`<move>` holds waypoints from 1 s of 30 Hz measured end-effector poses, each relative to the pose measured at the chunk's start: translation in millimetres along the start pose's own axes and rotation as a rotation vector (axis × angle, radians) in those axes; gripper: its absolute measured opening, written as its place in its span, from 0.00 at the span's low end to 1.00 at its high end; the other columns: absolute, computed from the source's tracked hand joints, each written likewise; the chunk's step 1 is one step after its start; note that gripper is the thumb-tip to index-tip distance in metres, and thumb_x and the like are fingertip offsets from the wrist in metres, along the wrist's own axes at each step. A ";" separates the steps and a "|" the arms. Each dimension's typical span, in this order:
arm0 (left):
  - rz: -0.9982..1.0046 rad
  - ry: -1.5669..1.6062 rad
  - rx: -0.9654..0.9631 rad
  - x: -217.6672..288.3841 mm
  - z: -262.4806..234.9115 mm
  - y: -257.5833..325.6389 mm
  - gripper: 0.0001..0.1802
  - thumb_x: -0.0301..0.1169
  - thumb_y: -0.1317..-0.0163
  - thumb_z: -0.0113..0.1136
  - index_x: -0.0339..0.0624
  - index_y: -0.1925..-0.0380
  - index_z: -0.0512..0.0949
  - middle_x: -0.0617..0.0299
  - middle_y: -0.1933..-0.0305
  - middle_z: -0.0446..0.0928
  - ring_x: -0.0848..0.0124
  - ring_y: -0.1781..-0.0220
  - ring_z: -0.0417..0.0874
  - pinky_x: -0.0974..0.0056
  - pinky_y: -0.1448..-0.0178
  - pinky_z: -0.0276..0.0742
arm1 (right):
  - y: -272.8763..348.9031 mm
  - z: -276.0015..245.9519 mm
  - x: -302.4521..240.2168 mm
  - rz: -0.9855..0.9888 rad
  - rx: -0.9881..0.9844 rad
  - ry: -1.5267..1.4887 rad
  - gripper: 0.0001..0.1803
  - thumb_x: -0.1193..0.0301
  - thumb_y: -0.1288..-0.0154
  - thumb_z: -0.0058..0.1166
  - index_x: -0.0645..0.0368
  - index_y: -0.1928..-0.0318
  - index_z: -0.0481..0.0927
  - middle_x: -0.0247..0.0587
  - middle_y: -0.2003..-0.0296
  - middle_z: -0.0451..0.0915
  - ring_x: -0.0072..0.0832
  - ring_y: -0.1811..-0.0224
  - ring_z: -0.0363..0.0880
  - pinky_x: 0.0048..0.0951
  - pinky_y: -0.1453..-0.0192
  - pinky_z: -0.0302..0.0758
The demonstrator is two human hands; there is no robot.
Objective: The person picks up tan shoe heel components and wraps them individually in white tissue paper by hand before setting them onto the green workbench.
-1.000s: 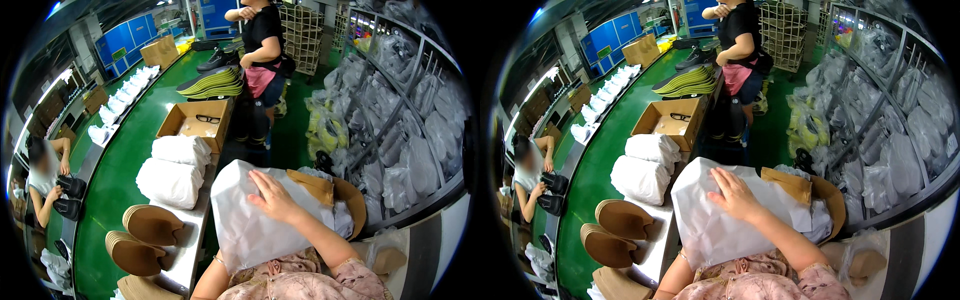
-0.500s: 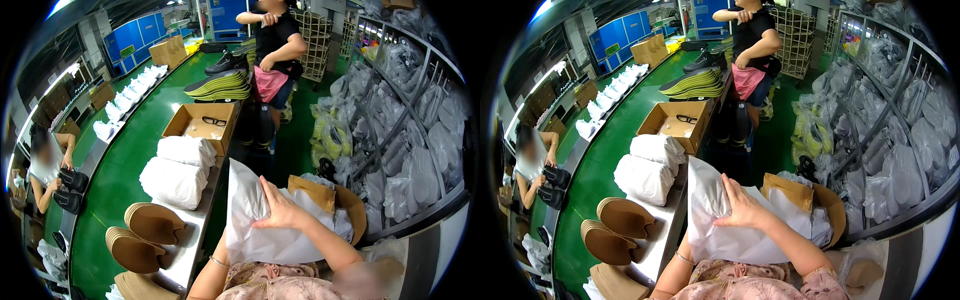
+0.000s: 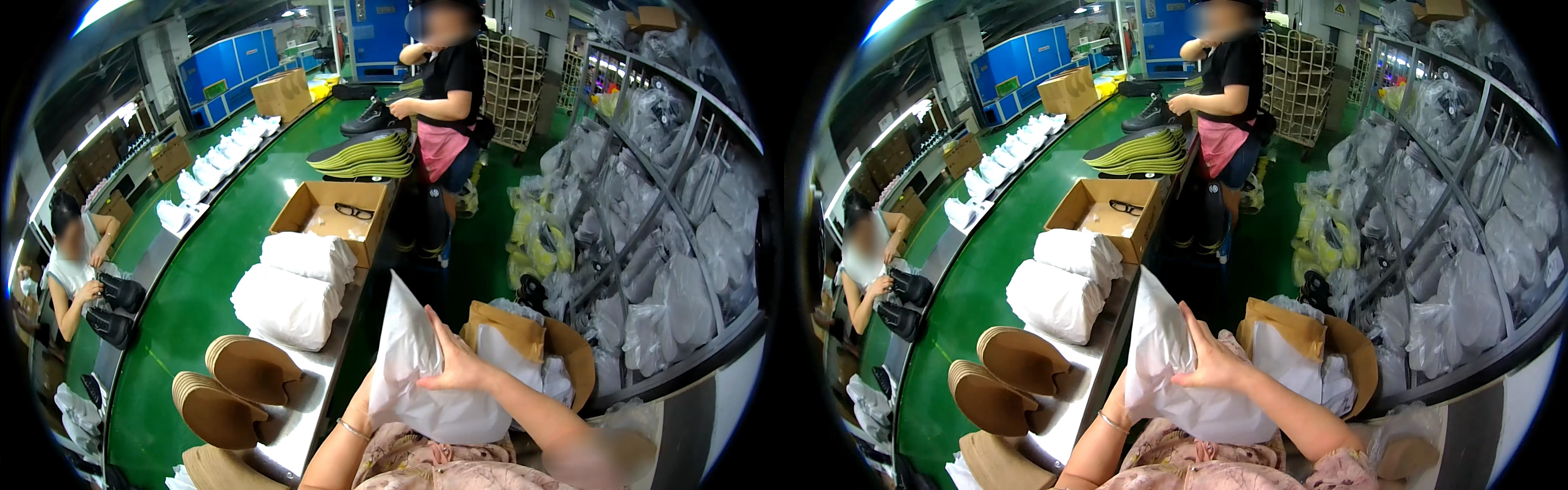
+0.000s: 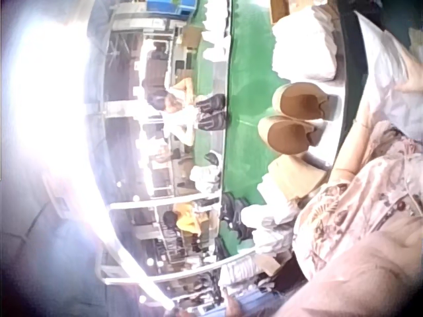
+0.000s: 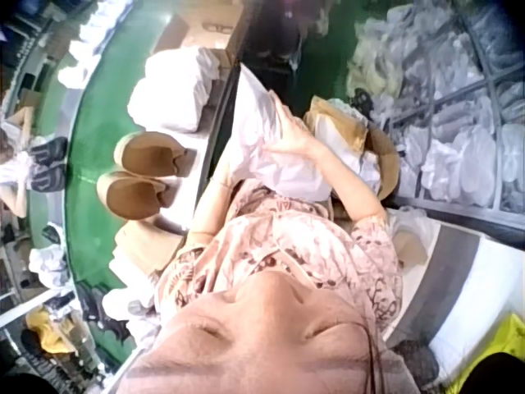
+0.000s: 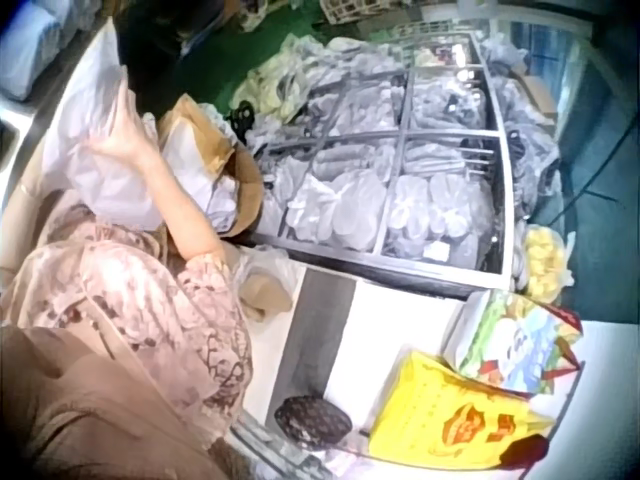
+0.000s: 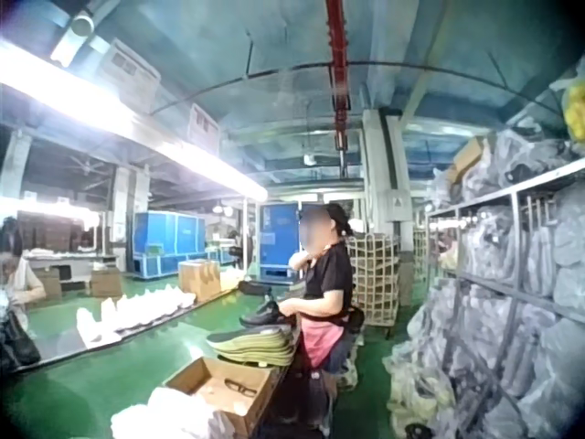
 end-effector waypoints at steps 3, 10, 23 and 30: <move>-0.080 0.253 0.138 17.3 -6.9 -16.3 0.16 0.29 0.36 0.53 0.36 0.49 0.74 0.61 0.56 0.78 0.76 0.54 0.77 0.70 0.50 0.74 | 3.4 -15.1 12.1 -0.044 0.128 -0.053 0.65 0.64 0.58 0.68 0.54 0.30 0.30 0.60 0.36 0.50 0.52 0.33 0.53 0.40 0.32 0.57; 0.516 -0.229 0.603 89.8 -14.1 17.8 0.15 0.32 0.32 0.47 0.34 0.52 0.71 0.57 0.60 0.76 0.71 0.58 0.77 0.67 0.51 0.73 | 10.3 -70.6 -35.2 0.061 0.638 0.875 0.63 0.66 0.62 0.70 0.56 0.30 0.39 0.68 0.38 0.47 0.62 0.38 0.55 0.53 0.37 0.59; 0.413 0.347 0.136 38.0 16.9 -18.1 0.42 0.52 0.42 0.59 0.34 0.38 0.56 0.56 0.37 0.63 0.64 0.36 0.65 0.58 0.33 0.61 | 14.3 -39.0 -70.3 -0.224 0.480 0.396 0.39 0.60 0.44 0.57 0.56 0.34 0.58 0.58 0.39 0.56 0.50 0.39 0.60 0.48 0.38 0.59; 0.320 0.336 0.235 19.8 9.4 -16.0 0.38 0.49 0.49 0.67 0.35 0.45 0.67 0.60 0.46 0.73 0.69 0.44 0.73 0.63 0.40 0.68 | 21.4 -40.3 33.2 0.061 0.441 -0.709 0.19 0.58 0.29 0.42 0.61 0.52 0.72 0.29 0.61 0.73 0.18 0.57 0.68 0.19 0.50 0.65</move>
Point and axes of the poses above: each hand's wrist, its own y-axis away from the middle knuckle, its own z-axis out of the palm, x = y × z, the point moved 9 cm from there along -y, towards the middle knuckle
